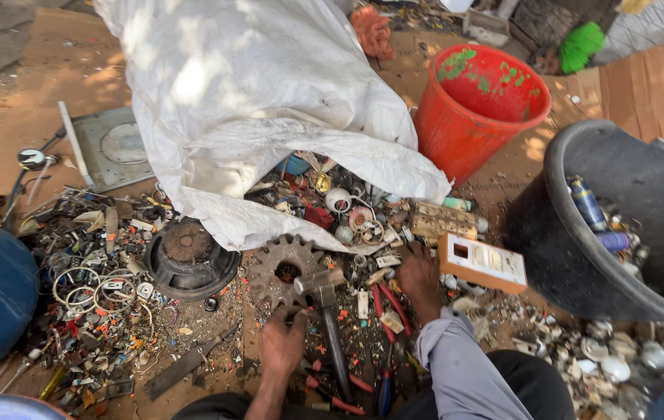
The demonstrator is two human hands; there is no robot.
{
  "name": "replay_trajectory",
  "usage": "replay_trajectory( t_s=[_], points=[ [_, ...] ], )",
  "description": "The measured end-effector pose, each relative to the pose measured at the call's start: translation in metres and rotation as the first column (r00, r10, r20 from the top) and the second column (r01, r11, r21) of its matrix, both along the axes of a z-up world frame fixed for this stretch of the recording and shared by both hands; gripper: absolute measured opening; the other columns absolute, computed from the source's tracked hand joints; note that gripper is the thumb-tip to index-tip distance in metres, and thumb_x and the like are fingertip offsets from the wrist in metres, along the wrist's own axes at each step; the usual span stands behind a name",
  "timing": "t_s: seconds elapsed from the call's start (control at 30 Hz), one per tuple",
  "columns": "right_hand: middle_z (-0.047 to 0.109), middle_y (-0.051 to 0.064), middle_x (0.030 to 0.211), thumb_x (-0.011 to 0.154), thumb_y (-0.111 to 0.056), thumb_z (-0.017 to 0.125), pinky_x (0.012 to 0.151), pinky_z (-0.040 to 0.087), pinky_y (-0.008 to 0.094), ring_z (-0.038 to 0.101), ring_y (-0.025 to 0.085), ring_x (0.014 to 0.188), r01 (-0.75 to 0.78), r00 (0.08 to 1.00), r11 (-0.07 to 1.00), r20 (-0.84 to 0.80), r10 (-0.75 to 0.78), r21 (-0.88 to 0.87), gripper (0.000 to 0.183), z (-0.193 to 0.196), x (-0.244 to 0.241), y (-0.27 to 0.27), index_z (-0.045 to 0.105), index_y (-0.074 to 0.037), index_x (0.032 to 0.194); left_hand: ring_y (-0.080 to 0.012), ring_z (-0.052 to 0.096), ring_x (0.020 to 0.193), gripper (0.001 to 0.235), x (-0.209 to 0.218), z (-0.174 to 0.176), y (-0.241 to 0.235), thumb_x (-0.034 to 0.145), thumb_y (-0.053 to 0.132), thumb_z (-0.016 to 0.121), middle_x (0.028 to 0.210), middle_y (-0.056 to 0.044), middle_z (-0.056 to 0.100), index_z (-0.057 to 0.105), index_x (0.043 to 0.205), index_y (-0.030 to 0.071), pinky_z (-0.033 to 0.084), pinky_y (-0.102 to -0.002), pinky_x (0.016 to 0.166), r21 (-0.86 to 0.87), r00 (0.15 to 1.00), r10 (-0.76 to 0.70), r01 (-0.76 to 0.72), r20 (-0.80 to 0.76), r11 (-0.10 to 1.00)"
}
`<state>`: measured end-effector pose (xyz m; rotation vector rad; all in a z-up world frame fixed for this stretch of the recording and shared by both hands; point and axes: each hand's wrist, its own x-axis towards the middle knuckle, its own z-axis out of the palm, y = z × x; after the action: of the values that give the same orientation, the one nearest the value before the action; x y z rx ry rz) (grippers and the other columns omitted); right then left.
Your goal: The person sits on the ground and uses a hammer and pliers to disassemble a metal gear. They repeatedly strike the gear to loosen components and use pliers to extract small metal pieces, placing them into a blue bucket.
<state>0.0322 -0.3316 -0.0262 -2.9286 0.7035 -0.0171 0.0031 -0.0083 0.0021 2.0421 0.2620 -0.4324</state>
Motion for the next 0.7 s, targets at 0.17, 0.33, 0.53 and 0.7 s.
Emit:
replay_trajectory(
  t_s=[0.17,0.33,0.53,0.7],
  points=[
    [0.062,0.021,0.125,0.090,-0.002,0.065,0.085,0.056,0.042,0.065,0.029,0.097,0.290,0.809,0.649,0.181,-0.558,0.703,0.045,0.023,0.006,0.005,0.058,-0.001,0.134,-0.0228,0.076,0.086,0.032,0.000,-0.009,-0.002,0.089,0.028,0.068,0.099,-0.015,0.080,0.080,0.110,0.006,0.058,-0.041,0.084,-0.005,0.991,0.022,-0.022,0.134,1.000],
    [0.068,0.031,0.106,0.096,0.002,0.058,0.074,0.066,0.038,0.074,0.030,0.078,0.059,0.769,-0.085,-0.099,-0.631,0.995,0.039,0.069,-0.033,0.056,0.053,0.007,0.135,-0.0205,0.073,0.074,0.028,-0.004,0.008,-0.008,0.090,0.023,0.069,0.089,-0.011,0.078,0.078,0.112,0.007,0.059,-0.037,0.070,-0.182,0.998,0.021,-0.011,0.052,0.983],
    [0.077,0.016,0.094,0.091,-0.003,0.066,0.070,0.065,0.034,0.076,0.023,0.076,-0.148,0.941,-0.009,0.138,-0.310,0.989,0.036,0.076,-0.119,0.120,0.068,0.009,0.124,-0.0139,0.068,0.070,0.028,-0.037,0.025,-0.005,0.095,0.017,0.067,0.084,-0.008,0.076,0.075,0.119,0.005,0.057,-0.030,0.063,-0.571,0.994,-0.103,0.102,0.030,0.814],
    [0.079,0.011,0.086,0.090,-0.011,0.071,0.069,0.060,0.034,0.074,0.020,0.073,-0.146,0.984,0.212,0.164,-0.067,0.966,0.033,0.078,-0.150,0.127,0.073,0.003,0.120,-0.0129,0.071,0.073,0.031,-0.067,0.038,-0.004,0.094,0.016,0.070,0.089,-0.003,0.078,0.073,0.123,0.008,0.061,-0.028,0.066,-0.493,0.964,-0.246,0.263,0.102,0.829]
  ],
)
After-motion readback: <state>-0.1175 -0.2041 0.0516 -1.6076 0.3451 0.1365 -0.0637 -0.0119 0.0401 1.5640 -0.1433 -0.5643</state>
